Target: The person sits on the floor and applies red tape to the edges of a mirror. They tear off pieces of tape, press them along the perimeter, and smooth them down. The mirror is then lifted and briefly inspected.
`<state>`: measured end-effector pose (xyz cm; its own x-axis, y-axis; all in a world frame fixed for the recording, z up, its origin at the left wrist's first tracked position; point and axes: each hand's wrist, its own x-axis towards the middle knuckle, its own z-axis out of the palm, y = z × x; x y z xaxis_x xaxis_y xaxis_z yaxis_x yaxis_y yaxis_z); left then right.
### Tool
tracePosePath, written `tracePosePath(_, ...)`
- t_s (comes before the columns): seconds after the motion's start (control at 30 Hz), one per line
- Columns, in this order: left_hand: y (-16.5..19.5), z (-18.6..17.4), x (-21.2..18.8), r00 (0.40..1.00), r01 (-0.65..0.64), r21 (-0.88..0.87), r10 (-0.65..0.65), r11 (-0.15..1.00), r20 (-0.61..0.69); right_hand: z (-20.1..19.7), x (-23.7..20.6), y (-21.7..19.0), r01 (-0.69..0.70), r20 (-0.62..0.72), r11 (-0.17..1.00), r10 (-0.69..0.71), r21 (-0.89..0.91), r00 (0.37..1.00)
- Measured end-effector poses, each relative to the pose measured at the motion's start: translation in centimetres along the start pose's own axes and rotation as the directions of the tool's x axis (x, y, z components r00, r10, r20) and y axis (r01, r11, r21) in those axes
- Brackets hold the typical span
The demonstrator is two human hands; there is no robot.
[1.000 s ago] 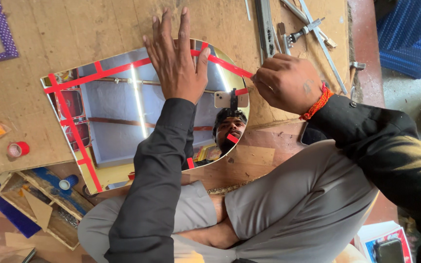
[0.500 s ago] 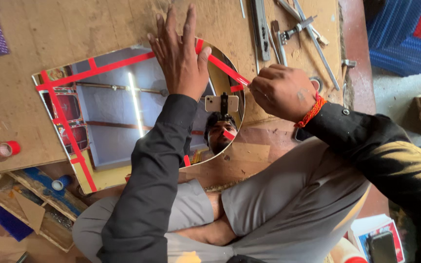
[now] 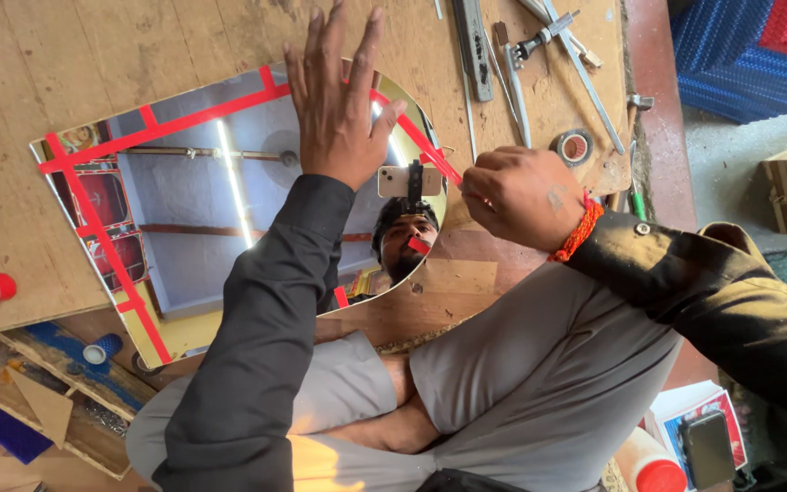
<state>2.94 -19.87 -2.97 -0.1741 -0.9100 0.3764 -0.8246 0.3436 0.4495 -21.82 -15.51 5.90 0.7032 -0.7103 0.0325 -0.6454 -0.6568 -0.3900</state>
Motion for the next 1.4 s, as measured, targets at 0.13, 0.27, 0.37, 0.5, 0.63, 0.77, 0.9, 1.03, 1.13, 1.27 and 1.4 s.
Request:
tracePosePath(0.13,-0.3,-0.1,-0.1,0.996,-0.081,-0.038,0.083,0.996,0.031,0.5,-0.6,-0.9,-0.024,-0.006,0.999,0.024,0.025,1.000)
tracePosePath(0.27,-0.5,-0.1,-0.2,0.988,-0.139,-0.040,0.141,0.989,0.060,1.4,-0.8,-1.8,-0.046,0.020,0.999,0.046,0.001,0.999)
tracePosePath(0.37,-0.6,-0.1,0.1,0.974,-0.206,-0.049,0.210,0.977,0.090,1.6,-1.1,-2.4,-0.057,0.020,0.998,0.057,0.031,0.998)
tracePosePath(0.5,-0.2,-0.7,0.6,0.943,-0.273,-0.089,0.285,0.958,0.173,2.0,-1.3,-3.8,-0.084,-0.018,0.991,0.086,0.103,0.996)
tracePosePath(0.63,0.4,-1.3,0.6,0.921,-0.304,-0.110,0.321,0.946,0.221,2.1,-1.1,-4.8,-0.275,-0.005,0.938,0.283,0.213,0.959)
tracePosePath(0.77,-0.5,-1.2,0.0,0.953,-0.236,-0.141,0.257,0.962,0.158,1.8,-1.3,-5.3,-0.500,0.123,0.737,0.504,0.455,0.855)
tracePosePath(0.9,-5.1,-6.2,-4.8,0.997,0.058,-0.044,-0.056,0.997,0.053,1.9,-1.5,-5.4,-0.535,0.179,0.515,0.588,0.669,0.789)
tracePosePath(1.03,-10.2,-18.1,-15.2,0.966,0.256,0.298,-0.251,0.920,-0.055,2.6,-1.2,-5.3,-0.440,0.173,0.367,0.574,0.820,0.801)
tracePosePath(1.13,-9.9,-22.7,-22.3,0.805,0.581,0.211,-0.594,0.786,-0.006,3.1,-0.7,-4.7,-0.420,0.158,0.375,0.561,0.826,0.813)
tracePosePath(1.27,-8.7,-23.1,-25.4,0.831,0.557,0.093,-0.554,0.825,-0.054,4.1,1.6,-3.0,-0.378,0.066,0.475,0.551,0.795,0.832)
tracePosePath(1.4,-6.2,-21.7,-25.6,0.726,0.688,0.064,-0.687,0.723,-0.032,4.4,7.1,0.5,-0.207,-0.096,0.588,0.442,0.782,0.892)
